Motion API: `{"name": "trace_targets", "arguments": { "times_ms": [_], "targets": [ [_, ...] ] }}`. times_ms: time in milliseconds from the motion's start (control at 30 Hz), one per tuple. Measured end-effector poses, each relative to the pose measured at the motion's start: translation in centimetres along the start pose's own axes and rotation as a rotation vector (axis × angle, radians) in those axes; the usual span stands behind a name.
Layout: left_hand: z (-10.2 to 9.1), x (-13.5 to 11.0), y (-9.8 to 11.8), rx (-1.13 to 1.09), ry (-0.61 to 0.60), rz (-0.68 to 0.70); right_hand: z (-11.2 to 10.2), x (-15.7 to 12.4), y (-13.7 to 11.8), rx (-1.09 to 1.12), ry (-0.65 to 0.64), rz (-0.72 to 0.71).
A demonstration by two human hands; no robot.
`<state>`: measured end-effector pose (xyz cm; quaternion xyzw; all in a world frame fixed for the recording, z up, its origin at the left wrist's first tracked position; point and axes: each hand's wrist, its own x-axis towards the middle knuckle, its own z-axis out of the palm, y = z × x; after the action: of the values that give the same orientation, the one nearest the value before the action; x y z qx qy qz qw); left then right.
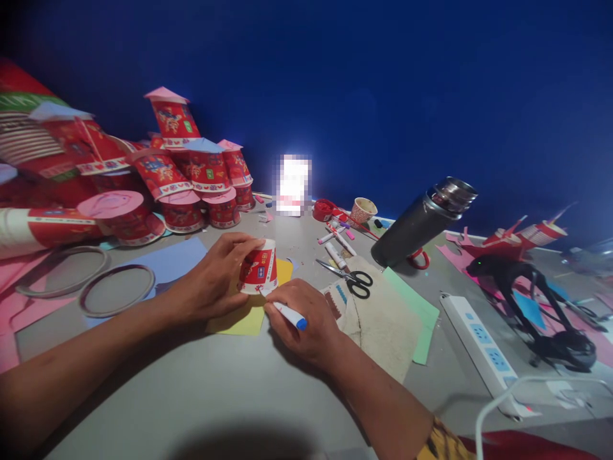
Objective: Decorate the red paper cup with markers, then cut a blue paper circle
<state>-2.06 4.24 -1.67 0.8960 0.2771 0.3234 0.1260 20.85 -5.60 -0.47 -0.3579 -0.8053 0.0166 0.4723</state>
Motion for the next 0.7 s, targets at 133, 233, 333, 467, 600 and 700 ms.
{"name": "trace_targets", "arguments": {
  "times_ms": [133,233,333,467,600,700],
  "targets": [
    [-0.32,0.13,0.25,-0.002,-0.025,-0.011,-0.3,0.1,0.08,0.017,0.041,0.016],
    [-0.33,0.09,0.21,-0.002,-0.022,-0.001,-0.33,0.2,0.12,0.002,0.066,0.022],
    [-0.11,-0.05,-0.02,0.016,0.005,0.016,-0.19,0.26,0.11,0.001,0.065,0.008],
    [0.16,-0.12,-0.17,0.011,0.007,0.013,-0.02,0.21,0.08,0.002,0.027,-0.01],
    [0.11,0.04,0.03,0.006,-0.009,-0.024,0.02,0.08,0.14,0.014,-0.002,0.0],
    [-0.06,0.14,0.2,-0.004,-0.02,-0.042,0.03,0.05,0.24,0.008,-0.008,0.013]
  ]
}}
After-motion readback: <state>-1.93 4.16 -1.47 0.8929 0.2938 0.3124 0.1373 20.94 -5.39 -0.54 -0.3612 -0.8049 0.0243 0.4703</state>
